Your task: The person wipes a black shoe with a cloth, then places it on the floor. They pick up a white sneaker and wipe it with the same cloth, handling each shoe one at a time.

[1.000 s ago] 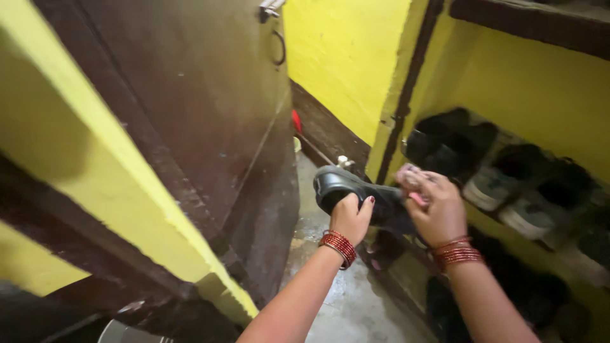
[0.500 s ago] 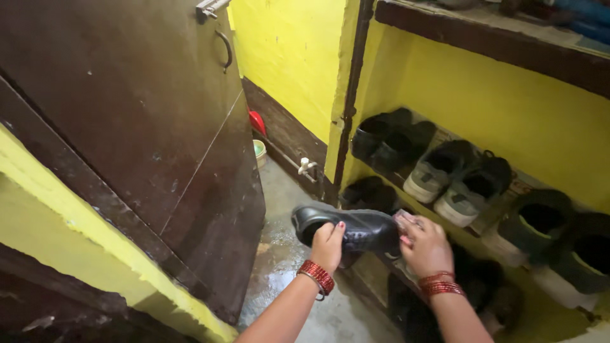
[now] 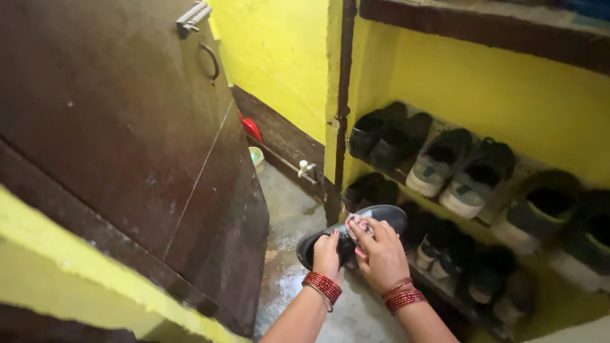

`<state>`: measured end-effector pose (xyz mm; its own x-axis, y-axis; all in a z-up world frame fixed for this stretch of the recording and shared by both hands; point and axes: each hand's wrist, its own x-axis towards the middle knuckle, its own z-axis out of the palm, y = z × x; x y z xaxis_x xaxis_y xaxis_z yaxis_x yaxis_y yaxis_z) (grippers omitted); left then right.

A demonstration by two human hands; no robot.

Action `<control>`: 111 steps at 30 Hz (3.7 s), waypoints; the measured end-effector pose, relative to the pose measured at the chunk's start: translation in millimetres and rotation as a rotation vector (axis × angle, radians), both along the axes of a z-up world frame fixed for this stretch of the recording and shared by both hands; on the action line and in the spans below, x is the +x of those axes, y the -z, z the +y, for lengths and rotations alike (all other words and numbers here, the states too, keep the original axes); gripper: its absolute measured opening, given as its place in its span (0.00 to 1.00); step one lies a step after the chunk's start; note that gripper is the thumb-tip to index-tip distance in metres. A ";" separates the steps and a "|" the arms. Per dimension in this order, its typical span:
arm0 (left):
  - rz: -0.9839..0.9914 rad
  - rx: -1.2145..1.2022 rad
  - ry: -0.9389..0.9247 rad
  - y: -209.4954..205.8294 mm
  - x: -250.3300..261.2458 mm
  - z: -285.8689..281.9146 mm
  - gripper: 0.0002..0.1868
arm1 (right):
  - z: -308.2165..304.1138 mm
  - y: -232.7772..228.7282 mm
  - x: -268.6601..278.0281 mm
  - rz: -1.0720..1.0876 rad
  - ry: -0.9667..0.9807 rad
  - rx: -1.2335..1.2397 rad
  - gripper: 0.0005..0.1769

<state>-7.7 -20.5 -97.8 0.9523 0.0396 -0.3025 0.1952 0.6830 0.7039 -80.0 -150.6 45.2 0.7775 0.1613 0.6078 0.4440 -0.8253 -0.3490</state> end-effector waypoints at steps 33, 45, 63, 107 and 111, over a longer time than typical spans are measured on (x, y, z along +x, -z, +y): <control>0.488 -0.769 0.174 45.3 -31.5 -7.0 0.17 | 71.7 105.8 -58.3 1.070 0.742 0.164 0.30; 0.420 -0.340 0.674 -13.4 -85.3 -43.2 0.23 | -21.0 149.3 -82.3 0.979 0.835 0.259 0.19; 0.067 0.664 0.655 64.8 -66.1 -26.4 0.51 | -78.7 157.1 -62.7 0.985 0.487 0.086 0.23; 0.054 0.555 0.435 48.7 56.7 116.9 0.19 | 57.3 90.6 34.0 0.740 0.387 -0.269 0.30; -0.026 0.703 0.399 35.6 46.1 111.2 0.26 | 37.5 101.9 30.3 0.780 0.375 -0.271 0.30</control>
